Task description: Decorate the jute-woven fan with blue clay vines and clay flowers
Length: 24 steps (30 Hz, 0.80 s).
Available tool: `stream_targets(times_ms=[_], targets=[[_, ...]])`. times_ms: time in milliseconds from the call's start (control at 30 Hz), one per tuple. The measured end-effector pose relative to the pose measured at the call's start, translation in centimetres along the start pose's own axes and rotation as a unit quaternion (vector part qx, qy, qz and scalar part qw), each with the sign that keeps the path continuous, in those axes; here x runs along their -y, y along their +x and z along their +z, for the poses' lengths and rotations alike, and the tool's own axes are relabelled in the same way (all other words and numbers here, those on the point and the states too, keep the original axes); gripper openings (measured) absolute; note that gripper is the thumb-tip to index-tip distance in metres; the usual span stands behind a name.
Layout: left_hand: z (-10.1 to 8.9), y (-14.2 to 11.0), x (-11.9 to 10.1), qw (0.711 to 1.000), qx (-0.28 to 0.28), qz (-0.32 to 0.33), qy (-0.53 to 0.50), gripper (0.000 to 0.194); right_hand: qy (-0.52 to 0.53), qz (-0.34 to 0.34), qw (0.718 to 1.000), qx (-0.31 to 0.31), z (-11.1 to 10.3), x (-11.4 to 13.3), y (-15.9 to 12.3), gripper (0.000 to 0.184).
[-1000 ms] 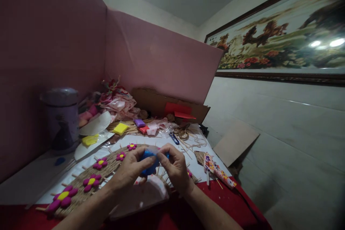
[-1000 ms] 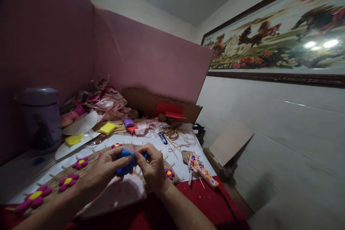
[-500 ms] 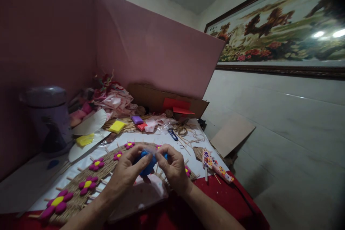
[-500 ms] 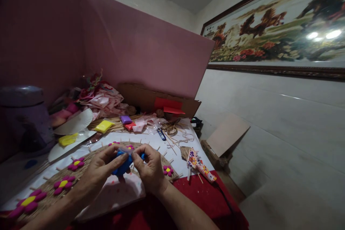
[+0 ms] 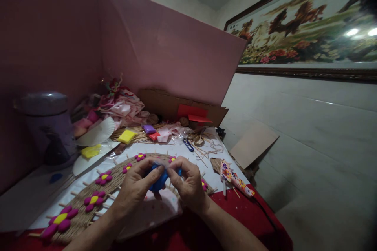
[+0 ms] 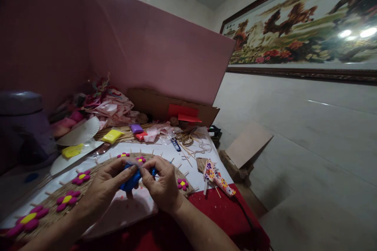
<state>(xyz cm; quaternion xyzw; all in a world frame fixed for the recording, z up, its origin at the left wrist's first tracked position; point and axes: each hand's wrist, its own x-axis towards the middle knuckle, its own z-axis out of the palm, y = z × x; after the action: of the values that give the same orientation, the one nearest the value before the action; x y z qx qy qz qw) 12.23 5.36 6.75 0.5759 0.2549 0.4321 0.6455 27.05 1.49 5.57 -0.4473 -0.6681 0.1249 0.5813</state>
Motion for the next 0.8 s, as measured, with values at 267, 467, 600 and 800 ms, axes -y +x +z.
stream_targets(times_ms=[267,467,600,800], targets=[[-0.16,0.43,0.16,1.000,-0.013,-0.005,-0.008,0.024,-0.014,-0.005,1.000,0.002,-0.05,0.02,0.13,0.014],[-0.07,0.49,0.20,0.999,-0.038,-0.018,-0.023,0.025,-0.015,0.009,1.000,0.002,-0.10,0.04,-0.04,0.010],[-0.06,0.54,0.24,0.999,-0.036,-0.026,-0.024,0.026,-0.054,-0.033,0.998,0.005,-0.11,-0.01,0.05,0.010],[0.16,0.52,0.41,0.998,-0.043,-0.030,-0.039,0.026,-0.107,-0.073,0.991,0.018,-0.13,-0.36,-0.02,0.010]])
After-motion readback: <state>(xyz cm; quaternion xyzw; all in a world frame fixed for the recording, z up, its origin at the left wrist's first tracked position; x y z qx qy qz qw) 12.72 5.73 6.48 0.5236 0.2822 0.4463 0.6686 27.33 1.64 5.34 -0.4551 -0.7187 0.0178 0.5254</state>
